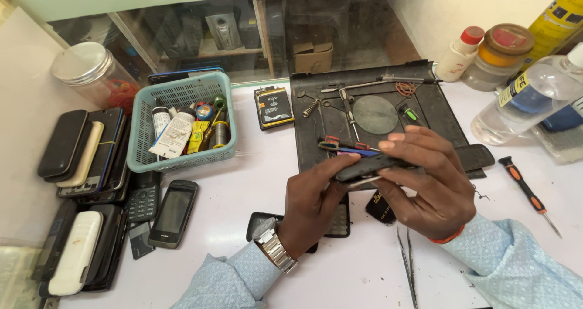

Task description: The person assembles a feature phone by inserting the motherboard into the phone casing, aligning the keypad, and snapping the front cover into place. The person then repeats the process with a second phone, using a plastic pry tool to separate and reattach the front cover.

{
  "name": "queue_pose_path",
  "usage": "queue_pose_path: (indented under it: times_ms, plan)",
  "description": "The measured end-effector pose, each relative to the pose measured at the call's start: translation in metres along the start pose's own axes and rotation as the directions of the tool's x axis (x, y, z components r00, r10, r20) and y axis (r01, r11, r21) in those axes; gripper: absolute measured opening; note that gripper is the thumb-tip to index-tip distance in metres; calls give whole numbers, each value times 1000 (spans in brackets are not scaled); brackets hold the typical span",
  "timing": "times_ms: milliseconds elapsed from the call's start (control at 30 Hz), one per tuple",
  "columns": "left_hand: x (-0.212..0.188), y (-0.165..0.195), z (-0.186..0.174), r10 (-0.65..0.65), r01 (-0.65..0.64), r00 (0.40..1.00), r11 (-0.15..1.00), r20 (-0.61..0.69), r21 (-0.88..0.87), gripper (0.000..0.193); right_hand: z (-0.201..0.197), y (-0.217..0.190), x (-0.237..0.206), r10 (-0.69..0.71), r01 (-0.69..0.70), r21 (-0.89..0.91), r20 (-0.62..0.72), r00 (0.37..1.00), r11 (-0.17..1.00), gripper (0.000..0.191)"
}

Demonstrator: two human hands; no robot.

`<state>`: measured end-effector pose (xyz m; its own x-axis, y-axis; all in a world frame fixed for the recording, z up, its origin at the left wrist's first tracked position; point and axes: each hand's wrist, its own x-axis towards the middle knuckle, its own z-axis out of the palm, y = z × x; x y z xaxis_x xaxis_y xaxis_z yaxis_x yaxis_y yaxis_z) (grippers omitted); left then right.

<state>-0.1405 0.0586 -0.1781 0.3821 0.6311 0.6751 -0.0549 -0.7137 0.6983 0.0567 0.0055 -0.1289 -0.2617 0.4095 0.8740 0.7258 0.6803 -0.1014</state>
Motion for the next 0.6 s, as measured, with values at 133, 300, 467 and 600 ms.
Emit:
queue_pose_path:
  times_ms: [133, 300, 467, 600]
  plan:
    - [-1, 4, -6, 117, -117, 993, 991, 16, 64, 47, -1, -1, -4, -32, 32, 15, -14, 999, 999, 30]
    - [0, 9, -9, 166, -168, 986, 982, 31, 89, 54, -5, -3, -8, -43, 43, 8, -6, 999, 999, 32]
    - [0, 11, -14, 249, -253, 967, 959, 46, 129, 58, -5, -6, -12, -26, 26, -7, -9, 1000, 1000, 34]
    - [0, 11, -15, 277, -280, 960, 950, 46, 135, 59, -4, -6, -14, -39, 39, -23, -3, 999, 999, 34]
